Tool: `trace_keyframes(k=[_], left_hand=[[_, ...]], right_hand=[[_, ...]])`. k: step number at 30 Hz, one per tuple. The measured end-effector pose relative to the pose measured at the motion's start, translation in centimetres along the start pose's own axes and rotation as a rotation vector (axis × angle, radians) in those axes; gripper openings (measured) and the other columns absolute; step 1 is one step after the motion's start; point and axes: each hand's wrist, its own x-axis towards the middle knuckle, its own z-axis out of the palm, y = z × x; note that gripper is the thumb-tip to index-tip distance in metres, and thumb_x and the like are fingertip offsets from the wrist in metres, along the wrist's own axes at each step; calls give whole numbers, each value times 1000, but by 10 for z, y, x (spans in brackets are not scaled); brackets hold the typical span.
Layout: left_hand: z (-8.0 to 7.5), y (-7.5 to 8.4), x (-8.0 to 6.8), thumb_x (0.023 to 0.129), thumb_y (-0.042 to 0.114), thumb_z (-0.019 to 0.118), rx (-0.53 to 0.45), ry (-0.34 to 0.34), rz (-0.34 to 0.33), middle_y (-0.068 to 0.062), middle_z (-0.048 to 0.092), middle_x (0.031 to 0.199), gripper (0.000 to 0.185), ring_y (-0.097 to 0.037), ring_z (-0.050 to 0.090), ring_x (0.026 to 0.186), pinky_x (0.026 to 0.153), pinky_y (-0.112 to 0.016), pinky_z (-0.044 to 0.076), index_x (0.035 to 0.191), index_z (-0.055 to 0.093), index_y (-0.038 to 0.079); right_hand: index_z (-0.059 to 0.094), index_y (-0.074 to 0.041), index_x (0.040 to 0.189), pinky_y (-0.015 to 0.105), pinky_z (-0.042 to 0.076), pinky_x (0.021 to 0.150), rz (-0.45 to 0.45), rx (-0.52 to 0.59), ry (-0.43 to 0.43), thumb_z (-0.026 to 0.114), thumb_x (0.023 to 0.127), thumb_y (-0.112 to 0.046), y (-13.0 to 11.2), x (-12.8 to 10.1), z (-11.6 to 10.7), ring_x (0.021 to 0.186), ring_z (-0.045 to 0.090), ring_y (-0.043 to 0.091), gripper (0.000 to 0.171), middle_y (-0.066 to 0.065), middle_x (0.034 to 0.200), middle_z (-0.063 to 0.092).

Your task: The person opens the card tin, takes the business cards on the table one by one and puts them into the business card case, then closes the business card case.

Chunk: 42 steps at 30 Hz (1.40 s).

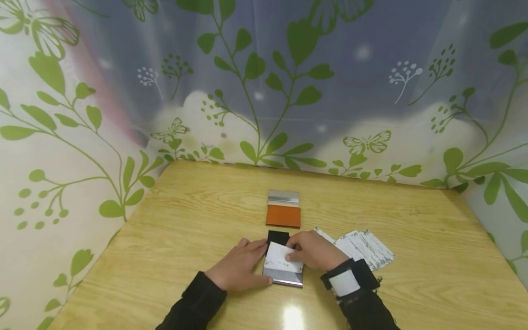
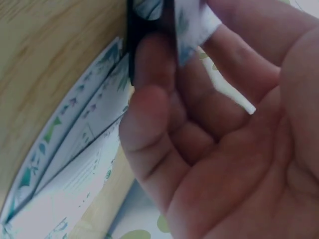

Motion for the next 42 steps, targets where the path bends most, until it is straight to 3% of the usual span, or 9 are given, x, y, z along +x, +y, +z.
trace_keyframes(k=[10, 18, 23, 34, 37, 40, 42], left_hand=[[-1, 0, -1, 89, 57, 72, 17, 2, 2, -8, 45, 160, 85, -21, 45, 117, 104, -32, 41, 150, 53, 2], [0, -1, -1, 90, 57, 70, 9, -3, -1, -7, 43, 161, 85, -19, 44, 114, 103, -32, 41, 151, 51, 2], [-1, 0, -1, 90, 57, 70, 11, -5, -3, -7, 43, 161, 84, -18, 44, 113, 102, -31, 41, 151, 52, 2], [-2, 2, -2, 90, 57, 71, 21, -11, -17, -7, 43, 161, 84, -19, 44, 115, 102, -32, 42, 152, 51, 3], [-2, 2, -2, 91, 58, 70, 20, -17, -17, -7, 43, 162, 84, -19, 44, 115, 102, -32, 42, 152, 51, 4], [-2, 2, -2, 91, 58, 70, 20, -22, -19, -7, 42, 162, 85, -19, 44, 115, 102, -32, 42, 153, 50, 4], [-1, 2, -2, 90, 59, 70, 26, -24, -18, -7, 42, 162, 85, -19, 44, 116, 102, -32, 42, 153, 50, 4]], right_hand=[[70, -12, 95, 30, 48, 68, 4, 36, -22, 83, 88, -13, -7, 1, 5, 75, 55, 13, 15, -5, 80, 61], [68, -14, 89, 30, 48, 66, 11, 1, -26, 87, 84, -15, -11, -1, 7, 73, 55, 13, 19, -7, 78, 61], [71, -18, 87, 29, 47, 63, -28, 4, -45, 82, 90, -19, -11, -2, 6, 71, 56, 11, 12, -10, 77, 63], [74, -17, 94, 33, 49, 69, -20, 11, -75, 86, 85, -26, -14, -2, 5, 77, 58, 12, 18, -10, 82, 64], [73, -12, 103, 36, 52, 73, 9, -17, -1, 80, 92, -31, -15, -3, 5, 82, 61, 15, 23, -5, 89, 67], [67, -5, 123, 48, 53, 89, 90, -98, 109, 74, 97, -35, -15, -3, 7, 104, 63, 29, 41, 12, 112, 68], [61, -2, 136, 58, 46, 101, 150, -160, 149, 72, 98, -36, -13, -3, 9, 121, 56, 41, 53, 23, 130, 60]])
